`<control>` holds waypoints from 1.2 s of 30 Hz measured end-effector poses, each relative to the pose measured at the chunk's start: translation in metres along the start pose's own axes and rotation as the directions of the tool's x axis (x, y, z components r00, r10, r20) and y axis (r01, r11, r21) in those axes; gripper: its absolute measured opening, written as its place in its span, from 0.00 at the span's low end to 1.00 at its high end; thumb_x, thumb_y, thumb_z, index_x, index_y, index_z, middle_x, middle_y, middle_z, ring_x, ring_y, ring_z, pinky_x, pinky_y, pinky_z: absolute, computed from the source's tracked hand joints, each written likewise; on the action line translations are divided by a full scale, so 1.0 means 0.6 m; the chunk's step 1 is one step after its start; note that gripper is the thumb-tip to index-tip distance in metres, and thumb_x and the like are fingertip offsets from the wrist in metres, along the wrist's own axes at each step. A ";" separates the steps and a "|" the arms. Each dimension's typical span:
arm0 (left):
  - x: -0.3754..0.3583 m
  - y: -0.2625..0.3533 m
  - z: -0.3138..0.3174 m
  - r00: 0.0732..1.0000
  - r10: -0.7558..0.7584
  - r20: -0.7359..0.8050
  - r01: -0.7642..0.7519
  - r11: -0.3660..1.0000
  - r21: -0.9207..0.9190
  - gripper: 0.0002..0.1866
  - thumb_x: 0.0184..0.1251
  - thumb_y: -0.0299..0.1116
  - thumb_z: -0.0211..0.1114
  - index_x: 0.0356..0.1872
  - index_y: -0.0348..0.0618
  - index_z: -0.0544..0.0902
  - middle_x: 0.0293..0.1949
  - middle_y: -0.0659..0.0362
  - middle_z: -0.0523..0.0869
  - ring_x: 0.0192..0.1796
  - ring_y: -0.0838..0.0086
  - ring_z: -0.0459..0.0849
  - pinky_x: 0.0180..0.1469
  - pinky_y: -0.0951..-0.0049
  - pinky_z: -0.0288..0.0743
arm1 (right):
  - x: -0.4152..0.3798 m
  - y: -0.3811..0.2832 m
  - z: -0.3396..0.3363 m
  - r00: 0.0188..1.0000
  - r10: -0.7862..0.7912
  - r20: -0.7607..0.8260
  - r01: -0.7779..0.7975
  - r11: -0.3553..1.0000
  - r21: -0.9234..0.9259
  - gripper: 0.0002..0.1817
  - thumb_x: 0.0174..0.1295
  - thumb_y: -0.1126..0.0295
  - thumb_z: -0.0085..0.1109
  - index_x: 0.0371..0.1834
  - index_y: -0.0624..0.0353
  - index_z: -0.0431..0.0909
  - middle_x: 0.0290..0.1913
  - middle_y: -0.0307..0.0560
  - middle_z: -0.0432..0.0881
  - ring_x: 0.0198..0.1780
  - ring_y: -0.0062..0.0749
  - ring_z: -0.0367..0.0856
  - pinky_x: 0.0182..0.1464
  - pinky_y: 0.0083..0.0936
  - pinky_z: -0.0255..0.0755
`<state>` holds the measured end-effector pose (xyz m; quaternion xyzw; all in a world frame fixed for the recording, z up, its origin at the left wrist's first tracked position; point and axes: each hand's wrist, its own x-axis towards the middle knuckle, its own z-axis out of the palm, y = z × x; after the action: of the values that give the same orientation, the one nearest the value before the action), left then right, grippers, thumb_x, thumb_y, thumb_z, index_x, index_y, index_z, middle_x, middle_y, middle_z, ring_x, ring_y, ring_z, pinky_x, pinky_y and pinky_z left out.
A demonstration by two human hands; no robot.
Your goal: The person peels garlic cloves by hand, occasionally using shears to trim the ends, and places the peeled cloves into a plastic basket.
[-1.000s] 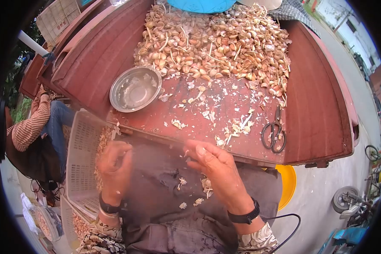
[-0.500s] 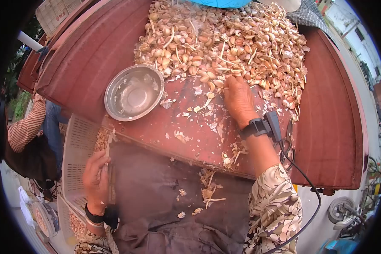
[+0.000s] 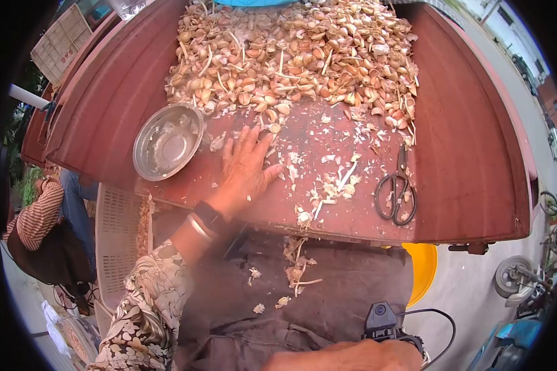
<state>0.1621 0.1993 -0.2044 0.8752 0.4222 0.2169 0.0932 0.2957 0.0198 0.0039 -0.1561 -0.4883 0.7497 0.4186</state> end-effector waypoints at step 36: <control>-0.077 0.201 -0.253 0.762 0.423 -0.489 -0.467 -0.164 -0.869 0.06 0.60 0.18 0.63 0.36 0.24 0.82 0.36 0.39 0.83 0.32 0.56 0.83 0.28 0.67 0.78 | -0.039 0.191 -0.211 0.766 0.106 -0.634 0.425 0.657 0.623 0.09 0.68 0.71 0.48 0.45 0.64 0.72 0.42 0.49 0.73 0.34 0.27 0.72 0.36 0.23 0.70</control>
<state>0.1515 0.0850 -0.0417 0.6442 -0.1746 0.4737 0.5745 0.3368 0.0578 -0.1592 -0.1641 0.0109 0.7427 0.6491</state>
